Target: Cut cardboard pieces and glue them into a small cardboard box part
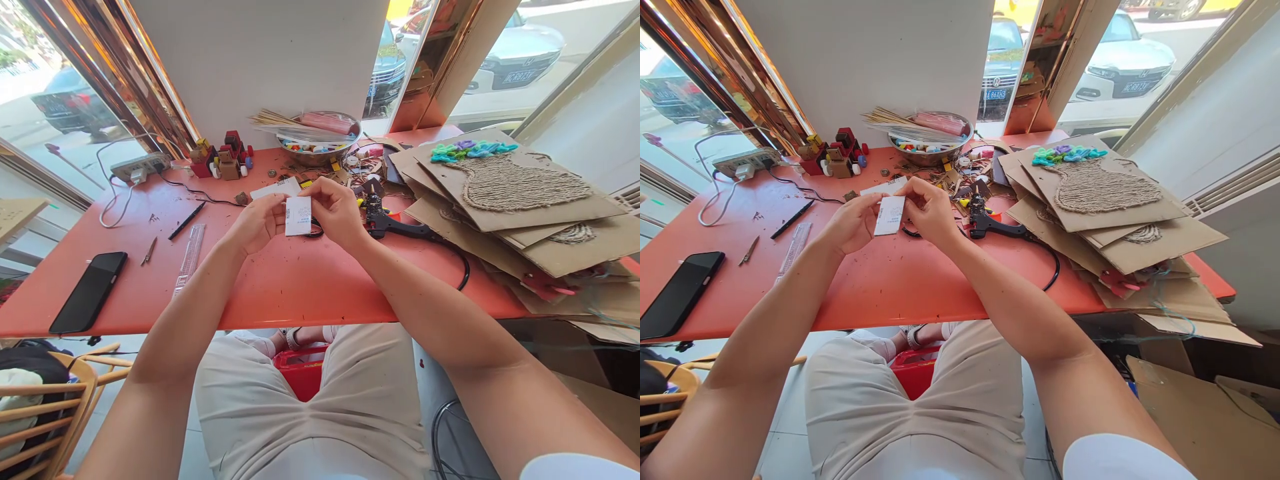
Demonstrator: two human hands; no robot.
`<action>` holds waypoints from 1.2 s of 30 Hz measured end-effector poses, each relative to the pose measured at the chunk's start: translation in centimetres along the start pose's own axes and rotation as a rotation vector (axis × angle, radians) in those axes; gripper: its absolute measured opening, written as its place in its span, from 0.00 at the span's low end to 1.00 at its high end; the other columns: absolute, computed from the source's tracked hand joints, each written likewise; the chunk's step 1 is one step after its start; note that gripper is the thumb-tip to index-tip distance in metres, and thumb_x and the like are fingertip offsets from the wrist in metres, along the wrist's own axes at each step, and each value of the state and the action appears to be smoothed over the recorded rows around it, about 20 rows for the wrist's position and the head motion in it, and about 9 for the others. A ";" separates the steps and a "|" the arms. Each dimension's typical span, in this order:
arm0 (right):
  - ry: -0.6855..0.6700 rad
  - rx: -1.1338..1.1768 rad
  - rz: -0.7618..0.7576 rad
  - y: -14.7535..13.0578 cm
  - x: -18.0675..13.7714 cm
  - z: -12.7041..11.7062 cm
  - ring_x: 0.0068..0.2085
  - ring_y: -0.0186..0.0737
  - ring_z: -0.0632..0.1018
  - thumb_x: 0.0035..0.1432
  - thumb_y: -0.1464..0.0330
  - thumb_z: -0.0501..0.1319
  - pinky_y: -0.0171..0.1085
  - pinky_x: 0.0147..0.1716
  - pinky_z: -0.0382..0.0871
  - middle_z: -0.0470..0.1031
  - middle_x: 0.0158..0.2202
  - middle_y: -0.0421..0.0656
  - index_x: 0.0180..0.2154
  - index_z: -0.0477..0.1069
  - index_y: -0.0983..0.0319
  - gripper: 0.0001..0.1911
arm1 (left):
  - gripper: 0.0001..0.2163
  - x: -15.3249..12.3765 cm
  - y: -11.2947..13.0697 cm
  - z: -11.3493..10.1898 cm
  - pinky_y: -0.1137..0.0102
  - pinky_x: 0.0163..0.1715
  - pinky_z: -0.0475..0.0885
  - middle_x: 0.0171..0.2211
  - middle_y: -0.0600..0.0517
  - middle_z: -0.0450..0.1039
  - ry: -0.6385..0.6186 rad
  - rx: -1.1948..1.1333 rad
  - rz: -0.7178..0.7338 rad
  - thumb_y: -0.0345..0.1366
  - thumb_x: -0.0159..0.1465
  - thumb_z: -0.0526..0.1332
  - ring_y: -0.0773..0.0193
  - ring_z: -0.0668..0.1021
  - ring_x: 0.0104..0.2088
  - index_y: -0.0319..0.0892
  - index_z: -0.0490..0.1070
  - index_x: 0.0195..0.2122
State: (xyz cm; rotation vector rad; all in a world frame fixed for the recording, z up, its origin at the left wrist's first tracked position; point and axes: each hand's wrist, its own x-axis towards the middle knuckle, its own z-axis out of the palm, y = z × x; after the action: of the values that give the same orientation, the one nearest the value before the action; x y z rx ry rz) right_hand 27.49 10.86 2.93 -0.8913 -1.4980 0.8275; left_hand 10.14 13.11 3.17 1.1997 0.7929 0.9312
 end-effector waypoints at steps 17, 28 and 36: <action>-0.236 -0.126 0.117 -0.4 0.9 -1.5 0.27 0.35 0.72 0.47 0.77 0.64 0.36 0.31 0.67 0.77 0.25 0.39 0.33 0.85 0.62 0.12 | 0.28 -0.4 0.0 0.0 0.66 0.29 0.78 0.20 0.55 0.72 -0.079 0.312 0.097 0.61 0.39 0.82 0.59 0.79 0.27 0.43 0.77 0.24; -0.206 -0.194 0.031 -0.2 0.7 -1.6 0.33 0.39 0.78 0.59 0.63 0.68 0.37 0.34 0.70 0.82 0.31 0.43 0.34 0.86 0.62 0.10 | 0.19 -0.6 0.7 0.2 0.66 0.36 0.76 0.26 0.52 0.79 -0.036 0.447 0.230 0.52 0.47 0.80 0.57 0.79 0.33 0.43 0.80 0.27; -0.208 -0.343 -0.119 0.5 0.9 -1.7 0.41 0.44 0.83 0.62 0.65 0.66 0.41 0.42 0.76 0.86 0.40 0.45 0.38 0.86 0.59 0.09 | 0.24 -0.6 0.2 0.6 0.69 0.30 0.66 0.25 0.54 0.72 0.036 0.596 0.250 0.58 0.51 0.75 0.66 0.69 0.29 0.38 0.81 0.28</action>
State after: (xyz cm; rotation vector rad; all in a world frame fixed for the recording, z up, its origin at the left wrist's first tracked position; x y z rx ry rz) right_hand 29.20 11.95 3.12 -0.9760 -1.8951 0.5983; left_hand 10.40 12.35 3.51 1.8364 1.0040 0.9491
